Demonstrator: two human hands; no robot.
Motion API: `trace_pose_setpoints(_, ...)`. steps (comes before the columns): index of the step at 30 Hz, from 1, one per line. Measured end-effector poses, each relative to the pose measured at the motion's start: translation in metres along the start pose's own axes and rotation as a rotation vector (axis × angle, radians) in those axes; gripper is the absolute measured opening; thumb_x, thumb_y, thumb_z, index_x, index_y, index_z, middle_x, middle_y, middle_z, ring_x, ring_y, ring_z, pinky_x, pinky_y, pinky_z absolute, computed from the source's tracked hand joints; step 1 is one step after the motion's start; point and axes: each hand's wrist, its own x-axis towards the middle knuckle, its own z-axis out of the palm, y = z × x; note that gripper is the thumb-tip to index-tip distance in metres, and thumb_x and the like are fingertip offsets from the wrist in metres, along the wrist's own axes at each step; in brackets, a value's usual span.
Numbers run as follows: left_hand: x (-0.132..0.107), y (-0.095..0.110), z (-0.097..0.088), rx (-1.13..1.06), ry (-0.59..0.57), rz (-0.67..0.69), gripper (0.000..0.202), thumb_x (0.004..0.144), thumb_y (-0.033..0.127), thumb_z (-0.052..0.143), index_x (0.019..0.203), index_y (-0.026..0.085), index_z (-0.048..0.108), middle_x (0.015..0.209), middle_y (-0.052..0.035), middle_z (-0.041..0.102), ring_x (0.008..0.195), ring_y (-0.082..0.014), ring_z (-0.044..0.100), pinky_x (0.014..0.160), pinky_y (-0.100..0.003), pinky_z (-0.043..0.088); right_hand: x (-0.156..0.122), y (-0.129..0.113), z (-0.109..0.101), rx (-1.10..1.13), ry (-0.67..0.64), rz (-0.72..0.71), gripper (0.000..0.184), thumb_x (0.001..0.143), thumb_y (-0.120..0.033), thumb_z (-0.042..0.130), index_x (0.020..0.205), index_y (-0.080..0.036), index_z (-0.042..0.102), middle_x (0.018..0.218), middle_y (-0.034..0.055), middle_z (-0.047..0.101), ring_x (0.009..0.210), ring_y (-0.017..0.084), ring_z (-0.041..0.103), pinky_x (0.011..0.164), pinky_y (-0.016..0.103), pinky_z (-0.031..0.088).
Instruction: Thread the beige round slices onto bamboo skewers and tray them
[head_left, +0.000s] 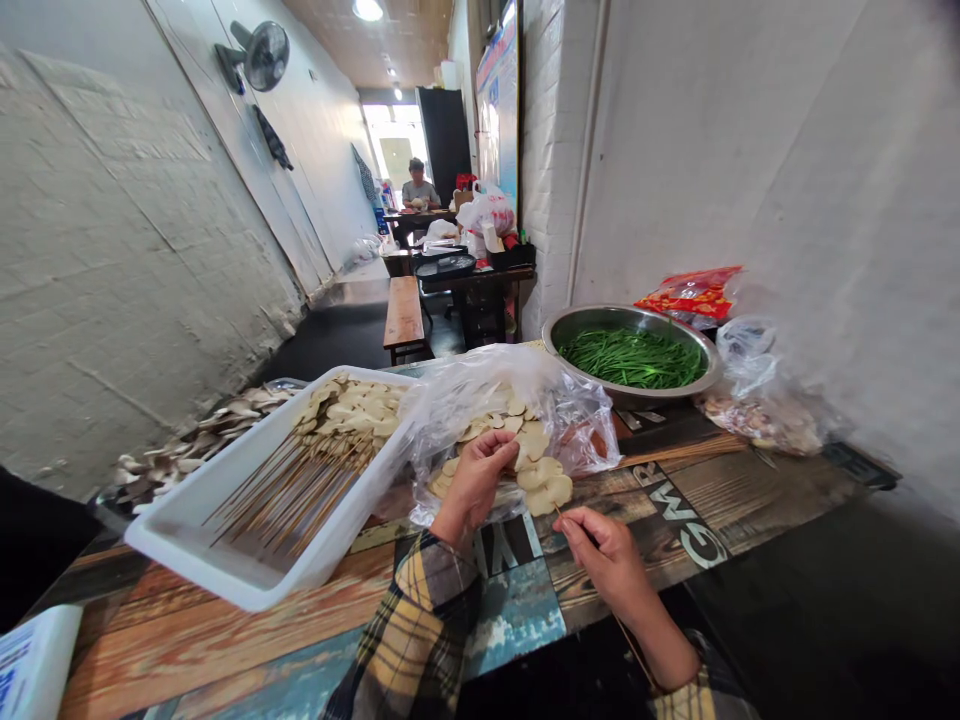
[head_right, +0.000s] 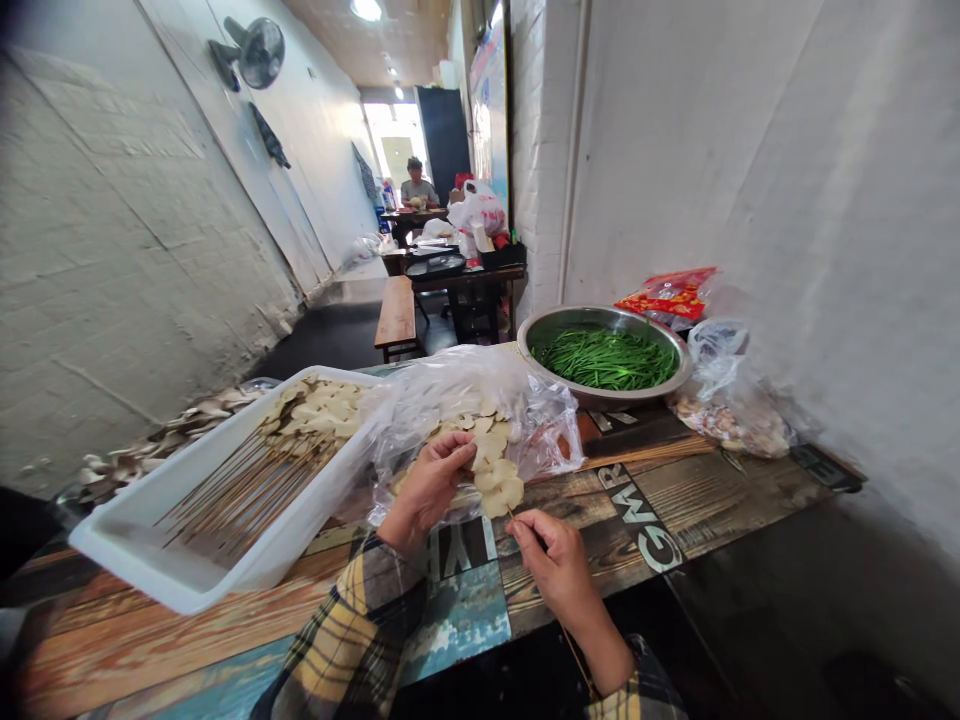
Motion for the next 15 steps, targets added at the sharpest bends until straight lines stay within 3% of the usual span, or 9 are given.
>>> trace_pose_setpoints(15,0.0005,-0.0039,0.0004,-0.009,0.008,-0.011,0.034,0.055,0.036,0.085,0.071,0.014,0.065,0.063,0.0025,0.056,0.054,-0.0076,0.049,0.051,-0.020,0.039,-0.0003,0.0013,0.0002,-0.051,0.029,-0.047,0.038,0.093,-0.043,0.047,0.081,-0.016,0.071,0.056,-0.0004,0.056,0.051,0.013,0.050,0.054,0.024,0.039)
